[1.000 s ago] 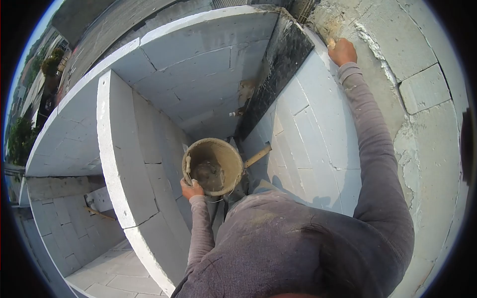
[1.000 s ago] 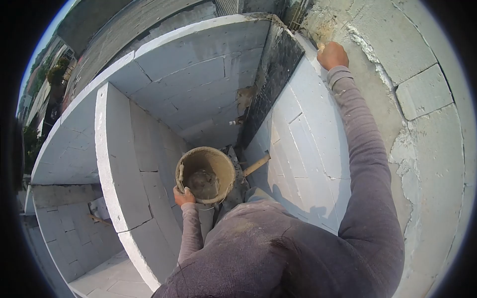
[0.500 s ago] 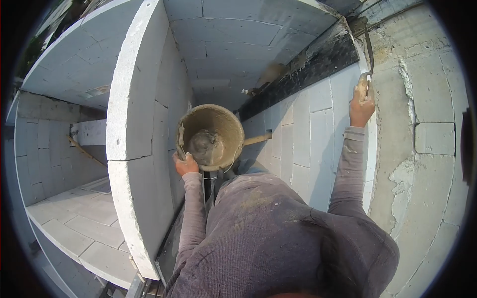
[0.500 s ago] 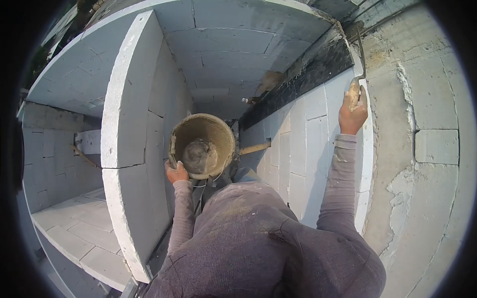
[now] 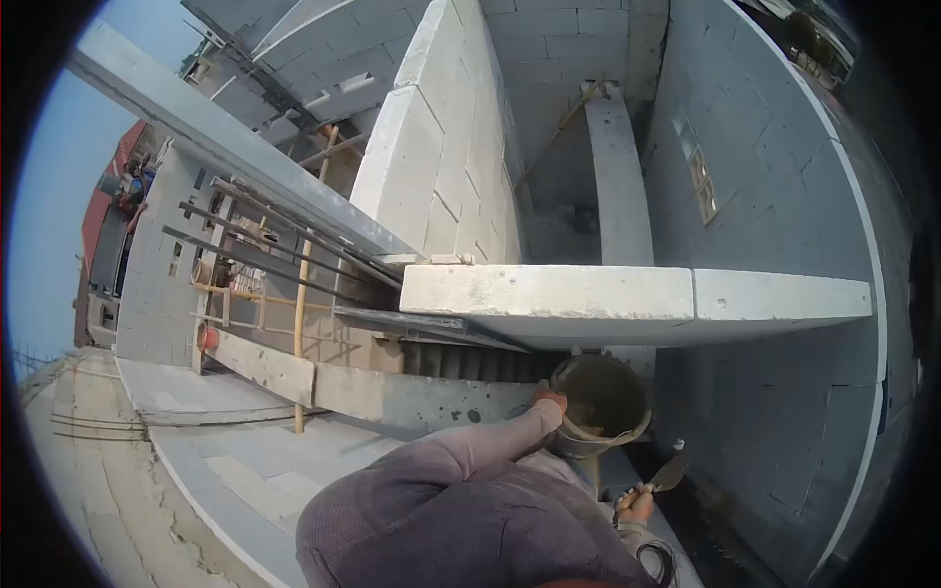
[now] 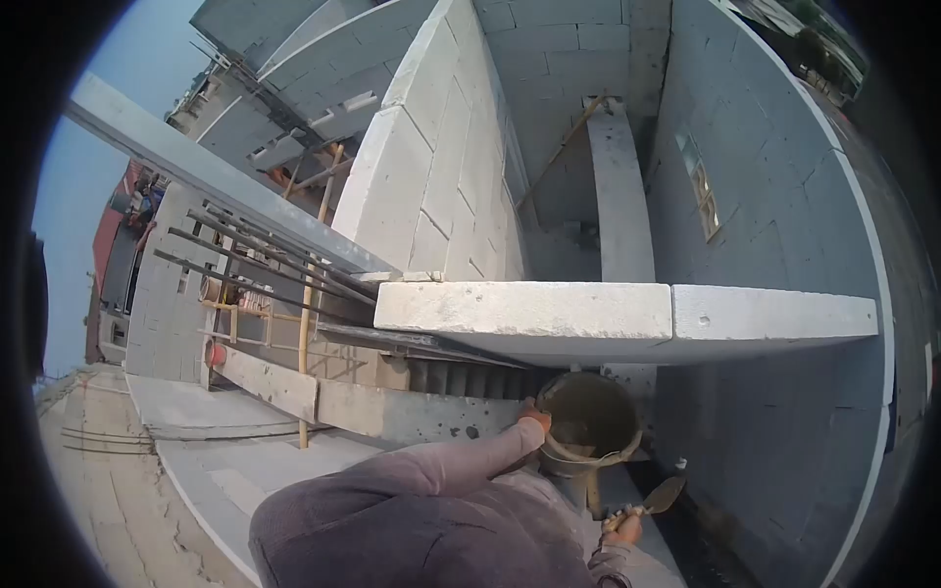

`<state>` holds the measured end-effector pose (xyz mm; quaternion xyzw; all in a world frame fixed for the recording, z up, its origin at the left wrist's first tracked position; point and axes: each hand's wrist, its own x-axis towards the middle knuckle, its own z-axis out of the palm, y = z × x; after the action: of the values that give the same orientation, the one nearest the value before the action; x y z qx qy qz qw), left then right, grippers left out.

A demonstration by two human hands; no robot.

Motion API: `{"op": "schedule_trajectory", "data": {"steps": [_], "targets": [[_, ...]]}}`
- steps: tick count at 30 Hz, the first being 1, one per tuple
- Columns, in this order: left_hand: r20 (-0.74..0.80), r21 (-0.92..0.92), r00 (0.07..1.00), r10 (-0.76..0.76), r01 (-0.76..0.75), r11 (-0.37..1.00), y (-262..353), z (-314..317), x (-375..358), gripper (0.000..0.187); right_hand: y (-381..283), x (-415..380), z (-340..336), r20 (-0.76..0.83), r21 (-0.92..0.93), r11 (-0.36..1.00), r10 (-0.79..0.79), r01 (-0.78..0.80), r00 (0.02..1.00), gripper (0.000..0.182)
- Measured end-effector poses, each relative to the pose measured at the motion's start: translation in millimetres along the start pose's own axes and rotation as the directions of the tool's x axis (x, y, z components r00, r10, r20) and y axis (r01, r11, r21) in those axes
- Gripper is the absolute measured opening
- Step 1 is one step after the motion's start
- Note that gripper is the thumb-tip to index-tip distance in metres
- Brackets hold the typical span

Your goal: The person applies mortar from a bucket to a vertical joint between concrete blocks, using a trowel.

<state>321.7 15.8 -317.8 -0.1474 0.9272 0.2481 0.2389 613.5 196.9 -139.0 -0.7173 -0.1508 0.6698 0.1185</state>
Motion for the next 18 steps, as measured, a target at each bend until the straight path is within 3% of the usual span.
{"op": "schedule_trajectory", "data": {"steps": [1,2,3,4,5,6,7,8,9,10,11,12,13,14,15,16,18], "targets": [[0.222,0.411,0.967,0.123,-0.207,0.888,-16,4,8,0.041,-9,16,1,0.009,-0.064,0.997,0.036,-0.035,0.999,0.014],[0.48,0.68,0.87,0.112,-0.45,0.578,-25,2,16,0.035,-13,30,-3,0.004,-0.119,0.99,0.073,-0.072,0.997,0.017],[0.442,0.684,0.893,0.089,-0.399,0.611,-40,-47,-9,0.035,-23,38,-7,0.038,-0.168,0.983,0.08,-0.073,0.996,0.017],[0.174,0.327,0.978,-0.116,0.054,0.943,-28,-92,-25,0.039,-34,60,-13,0.104,-0.248,0.955,0.191,-0.161,0.976,0.019],[0.037,-0.221,0.904,-0.426,0.423,0.879,5,-156,-51,0.045,-29,180,-65,0.144,-0.334,0.911,0.303,-0.242,0.942,0.022],[-0.042,-0.375,0.873,-0.486,0.437,0.818,-24,-160,-40,0.046,-35,213,-68,0.139,-0.378,0.895,0.308,-0.237,0.941,0.022],[-0.097,-0.515,0.828,-0.552,0.433,0.74,-57,-154,-34,0.047,-46,235,-77,0.272,-0.901,0.375,0.093,0.219,0.958,0.024],[-0.053,-0.391,0.811,-0.583,0.52,0.759,-84,-173,-34,0.041,-62,251,-88,0.492,-0.764,-0.451,0.054,0.461,0.869,0.029],[-0.163,-0.534,0.745,-0.647,0.484,0.693,-104,-181,-35,0.038,-64,268,-87,0.601,-0.597,-0.64,0.041,0.483,0.798,0.03],[-0.154,-0.544,0.737,-0.658,0.493,0.679,-104,-223,-54,0.04,-74,269,-85,0.702,-0.391,-0.795,0.068,0.464,0.709,0.034],[-0.263,-0.619,0.712,-0.651,0.393,0.68,-143,-226,-51,0.037,-97,224,-34,0.614,-0.394,-0.784,0.163,0.479,0.772,0.031],[-0.339,-0.696,0.638,-0.692,0.325,0.641,-169,-238,-57,0.033,-104,199,-17,0.544,-0.728,-0.465,0.054,0.504,0.837,0.025],[-0.372,-0.638,0.54,-0.755,0.442,0.631,-178,-267,-68,0.03,-107,177,-1,0.633,-0.576,-0.61,0.088,0.544,0.769,0.023],[-0.38,-0.77,0.483,-0.789,0.308,0.559,-189,-287,-85,0.029,-109,181,12,0.357,-0.932,-0.049,0.027,0.358,0.934,0.022],[-0.411,-0.806,0.408,-0.815,0.255,0.534,-231,-287,-90,0.028,-109,194,25,0.067,-0.851,0.524,0.149,-0.022,0.987,0.022],[-0.443,-0.833,0.329,-0.834,0.193,0.518,-267,-285,-89,0.028,-115,187,41,0.07,-0.866,0.5,0.134,-0.006,0.988,0.022],[-0.417,-0.867,0.157,-0.895,0.227,0.444,-268,-329,-120,0.03,-113,162,81,0.197,-0.975,0.124,0.081,0.186,0.977,0.024]]}}
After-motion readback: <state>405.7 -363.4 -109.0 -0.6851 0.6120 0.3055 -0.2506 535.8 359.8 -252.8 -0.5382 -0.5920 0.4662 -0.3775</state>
